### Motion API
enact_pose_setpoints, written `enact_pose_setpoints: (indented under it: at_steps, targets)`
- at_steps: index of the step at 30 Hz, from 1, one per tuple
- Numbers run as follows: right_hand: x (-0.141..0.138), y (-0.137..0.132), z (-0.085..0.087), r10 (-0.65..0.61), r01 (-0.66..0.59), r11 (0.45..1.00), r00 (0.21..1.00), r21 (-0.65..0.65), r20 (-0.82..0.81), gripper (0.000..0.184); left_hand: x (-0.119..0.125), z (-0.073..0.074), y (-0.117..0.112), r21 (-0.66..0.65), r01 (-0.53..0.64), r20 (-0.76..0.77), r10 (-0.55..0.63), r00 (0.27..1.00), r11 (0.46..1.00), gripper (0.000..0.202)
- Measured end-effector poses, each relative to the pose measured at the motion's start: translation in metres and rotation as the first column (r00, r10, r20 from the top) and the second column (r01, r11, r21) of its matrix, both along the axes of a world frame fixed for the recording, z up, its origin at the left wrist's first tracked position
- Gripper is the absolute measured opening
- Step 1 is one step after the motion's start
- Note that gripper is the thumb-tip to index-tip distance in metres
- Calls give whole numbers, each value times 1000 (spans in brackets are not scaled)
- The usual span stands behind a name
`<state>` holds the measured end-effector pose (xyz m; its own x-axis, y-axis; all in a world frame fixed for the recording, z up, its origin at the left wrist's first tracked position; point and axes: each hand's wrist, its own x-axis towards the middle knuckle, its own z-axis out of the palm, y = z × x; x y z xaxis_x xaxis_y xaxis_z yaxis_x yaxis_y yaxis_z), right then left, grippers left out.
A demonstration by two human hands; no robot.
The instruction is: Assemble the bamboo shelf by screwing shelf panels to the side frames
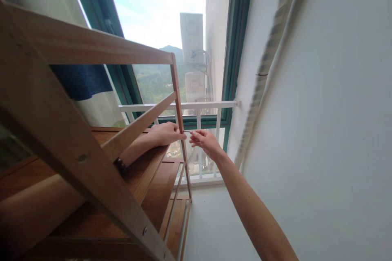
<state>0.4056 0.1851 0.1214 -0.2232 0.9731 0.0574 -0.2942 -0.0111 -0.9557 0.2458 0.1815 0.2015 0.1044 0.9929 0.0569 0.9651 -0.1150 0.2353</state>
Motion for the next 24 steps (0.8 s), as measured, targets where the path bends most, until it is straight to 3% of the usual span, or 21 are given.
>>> enact_pose_setpoints:
  at_steps: [5, 11, 17, 24]
  targets:
    - [2, -13, -10, -10, -10, 987, 992, 159, 129, 27, 3, 2, -5, 8, -12, -19, 12, 1000, 1000, 36]
    - [-4, -32, -16, -95, 11, 953, 960, 303, 264, 30, 5, 4, -10, 10, -18, -49, 18, 999, 1000, 37]
    - [-9, -45, -8, -242, 139, 913, 942, 385, 234, 35, 5, 7, -9, -5, -13, -51, 13, 999, 1000, 35]
    - [-16, -56, -6, -329, 168, 864, 902, 475, 280, 43, 5, 7, -6, 15, -1, -30, 2, 1000, 1000, 30]
